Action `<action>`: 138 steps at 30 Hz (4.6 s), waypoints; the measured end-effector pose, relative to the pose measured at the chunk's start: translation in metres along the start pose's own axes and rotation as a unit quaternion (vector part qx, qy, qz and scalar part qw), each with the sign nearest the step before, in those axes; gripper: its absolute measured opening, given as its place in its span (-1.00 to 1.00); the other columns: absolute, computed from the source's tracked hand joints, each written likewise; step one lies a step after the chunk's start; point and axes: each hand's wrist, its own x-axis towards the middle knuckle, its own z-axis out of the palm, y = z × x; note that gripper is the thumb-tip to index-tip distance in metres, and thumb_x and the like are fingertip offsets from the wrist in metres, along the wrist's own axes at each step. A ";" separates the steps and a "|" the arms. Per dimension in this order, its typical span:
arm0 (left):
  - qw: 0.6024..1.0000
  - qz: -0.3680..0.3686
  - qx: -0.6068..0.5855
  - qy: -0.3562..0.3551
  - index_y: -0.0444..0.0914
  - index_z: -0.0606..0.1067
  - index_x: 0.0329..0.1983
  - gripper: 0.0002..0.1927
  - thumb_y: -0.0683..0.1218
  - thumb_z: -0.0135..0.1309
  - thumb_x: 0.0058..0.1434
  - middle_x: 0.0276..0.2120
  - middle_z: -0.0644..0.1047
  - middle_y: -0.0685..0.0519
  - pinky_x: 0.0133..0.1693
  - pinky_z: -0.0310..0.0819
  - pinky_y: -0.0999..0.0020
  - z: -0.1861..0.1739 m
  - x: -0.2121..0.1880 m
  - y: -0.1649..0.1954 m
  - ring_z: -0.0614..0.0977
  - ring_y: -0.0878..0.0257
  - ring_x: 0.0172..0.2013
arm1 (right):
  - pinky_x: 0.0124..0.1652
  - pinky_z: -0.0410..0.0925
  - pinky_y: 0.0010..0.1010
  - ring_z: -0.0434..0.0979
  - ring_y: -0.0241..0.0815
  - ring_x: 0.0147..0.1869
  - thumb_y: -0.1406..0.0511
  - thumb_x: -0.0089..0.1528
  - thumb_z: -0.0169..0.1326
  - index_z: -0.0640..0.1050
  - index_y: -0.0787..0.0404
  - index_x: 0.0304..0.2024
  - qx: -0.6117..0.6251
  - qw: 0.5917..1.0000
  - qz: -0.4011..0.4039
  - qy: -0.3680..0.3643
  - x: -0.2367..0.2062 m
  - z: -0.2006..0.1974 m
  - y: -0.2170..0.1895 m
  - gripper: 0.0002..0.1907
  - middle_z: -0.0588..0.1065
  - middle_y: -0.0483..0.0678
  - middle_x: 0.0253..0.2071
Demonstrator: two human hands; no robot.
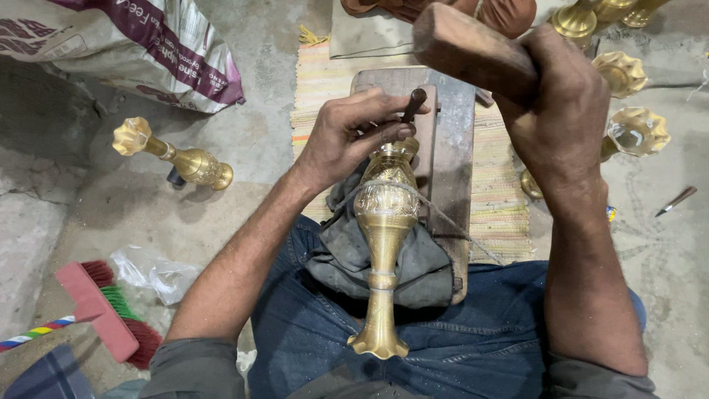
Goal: The person sits on the floor with a brass vase clamped to a wooden board on their lap. They hold a punch against the vase's embossed surface and strike it repeatedly with a wooden mallet, repositioning the punch to work around the decorative pattern.
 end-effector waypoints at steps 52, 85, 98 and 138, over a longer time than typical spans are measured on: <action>0.999 0.007 -0.034 0.012 -0.24 0.54 0.22 -0.64 -0.17 0.26 0.38 -0.04 0.67 0.04 0.03 0.73 0.40 -0.006 -0.005 -0.004 0.73 0.29 -0.03 | -0.23 0.39 -0.09 0.62 0.01 -0.19 0.44 0.15 0.32 0.48 0.28 -0.13 -0.114 0.990 0.022 -0.074 0.000 -0.006 -0.011 -0.69 0.57 0.07 -0.30; 0.984 -0.059 -0.151 0.071 -0.19 0.60 0.13 -0.72 -0.20 0.25 0.37 -0.20 0.60 0.14 -0.16 0.56 0.54 -0.006 -0.028 -0.023 0.64 0.45 -0.20 | 0.08 0.25 -0.24 0.52 -0.14 -0.02 0.25 0.31 0.38 0.57 0.16 0.02 -0.269 0.961 -0.052 -0.037 -0.009 -0.002 -0.026 -0.69 0.56 -0.12 -0.13; 0.982 -0.040 -0.161 0.087 -0.24 0.57 0.17 -0.70 -0.17 0.25 0.39 -0.12 0.58 0.15 -0.07 0.58 0.53 -0.003 -0.028 -0.023 0.62 0.45 -0.11 | -0.10 0.39 -0.20 0.63 -0.04 -0.08 0.37 0.32 0.25 0.49 0.30 -0.05 -0.119 0.988 0.053 -0.078 -0.001 -0.007 -0.038 -0.77 0.60 0.04 -0.16; 0.998 -0.053 -0.026 0.031 -0.30 0.56 0.16 -0.61 -0.08 0.29 0.31 -0.12 0.70 -0.02 -0.06 0.75 0.39 0.001 0.001 0.008 0.76 0.28 -0.11 | -0.32 0.54 -0.41 0.64 -0.27 -0.38 0.29 0.19 0.22 0.58 0.35 -0.08 0.475 0.699 0.367 -0.389 -0.027 0.076 0.017 -0.69 0.62 -0.02 -0.36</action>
